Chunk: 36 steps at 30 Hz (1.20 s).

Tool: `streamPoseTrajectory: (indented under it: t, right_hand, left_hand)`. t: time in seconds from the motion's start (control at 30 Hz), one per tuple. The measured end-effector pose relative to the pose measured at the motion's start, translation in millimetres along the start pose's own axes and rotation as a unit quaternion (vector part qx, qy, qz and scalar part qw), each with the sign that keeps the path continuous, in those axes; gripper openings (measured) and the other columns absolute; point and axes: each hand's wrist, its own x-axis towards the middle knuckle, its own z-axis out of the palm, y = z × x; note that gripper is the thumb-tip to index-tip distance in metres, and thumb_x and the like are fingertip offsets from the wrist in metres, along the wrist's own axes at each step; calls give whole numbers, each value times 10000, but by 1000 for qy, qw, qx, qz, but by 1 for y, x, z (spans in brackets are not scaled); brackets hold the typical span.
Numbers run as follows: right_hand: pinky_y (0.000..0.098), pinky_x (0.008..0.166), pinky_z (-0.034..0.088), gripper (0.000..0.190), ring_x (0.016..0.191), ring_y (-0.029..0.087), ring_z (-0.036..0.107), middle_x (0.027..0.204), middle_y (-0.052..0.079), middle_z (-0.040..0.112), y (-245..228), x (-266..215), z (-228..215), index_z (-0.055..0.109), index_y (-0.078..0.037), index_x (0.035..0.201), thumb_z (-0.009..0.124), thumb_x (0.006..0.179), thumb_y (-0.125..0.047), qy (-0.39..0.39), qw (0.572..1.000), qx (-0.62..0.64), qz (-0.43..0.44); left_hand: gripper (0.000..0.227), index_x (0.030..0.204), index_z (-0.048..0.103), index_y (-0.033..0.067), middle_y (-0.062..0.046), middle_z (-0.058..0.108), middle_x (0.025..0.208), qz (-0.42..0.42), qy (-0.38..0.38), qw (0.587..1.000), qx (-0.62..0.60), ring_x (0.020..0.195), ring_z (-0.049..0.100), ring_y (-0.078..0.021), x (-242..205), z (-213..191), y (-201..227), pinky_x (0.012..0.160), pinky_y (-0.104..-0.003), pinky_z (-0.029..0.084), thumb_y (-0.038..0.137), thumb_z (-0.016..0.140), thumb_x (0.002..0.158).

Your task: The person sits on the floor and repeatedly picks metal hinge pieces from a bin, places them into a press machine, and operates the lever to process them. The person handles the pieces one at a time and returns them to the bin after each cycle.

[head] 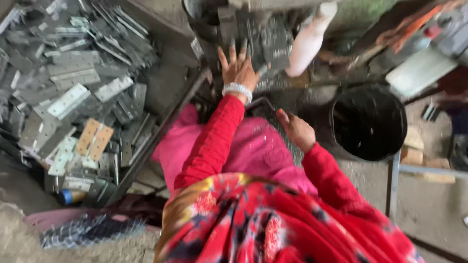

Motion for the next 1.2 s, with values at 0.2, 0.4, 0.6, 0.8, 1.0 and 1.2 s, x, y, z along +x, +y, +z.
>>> streamPoseTrajectory:
  t: [0.2,0.4,0.6,0.8,1.0,1.2]
  right_hand:
    - [566,723,502,640,897,491,666,1085,251,698,13,17,-11,617,-84,1354,269,1041,-521,62,982,-56,-169]
    - [547,837,513,686,1000,465,664,1025,263,719,27,-3,31,713,-79,1128,354,1067,-661,-19,1000,-6,20]
    - [571,750,499,621,883,469,676,933,240,710,-21,0,-29,625,-64,1199,365,1059,-610,185,980,11,-76]
    - [565,745,497,588,840,431,685,772,140,704,-62,-10,-71,630,-108,1149,331,1072,-609,200,972,80,-93]
    - [509,711,509,626,780,376,703,754,116,710,-62,-18,-75,644,-116,1217,303,1068,-620,227,957,143,-113]
    - [419,703,539,636,734,266,746,754,58,733,-58,-21,-72,672,-112,1146,295,1073,-619,223,944,217,-106]
  left_hand:
    - [987,1456,524,55,-46,388,1597,-3,6,1000,0,1510,226,-337,15,-4,-1,1188,-636,-61,838,383,872]
    - [959,1499,490,52,-48,342,1648,10,30,999,5,1546,211,-327,30,0,-7,1217,-621,-50,808,392,917]
    - [863,1437,543,46,-45,370,1614,43,78,996,-4,1523,229,-325,-9,7,-3,1209,-630,2,683,597,857]
    - [116,1132,632,147,16,529,1592,198,215,953,-78,1514,487,-196,-86,32,-31,1266,-513,314,149,604,1020]
    - [372,1291,686,175,-67,643,1233,212,256,937,-105,998,687,-283,-29,27,4,883,-440,536,91,586,943]
    - [239,1151,680,29,-191,511,1536,-49,69,986,-143,1033,669,-307,-17,8,50,886,-427,566,228,564,1088]
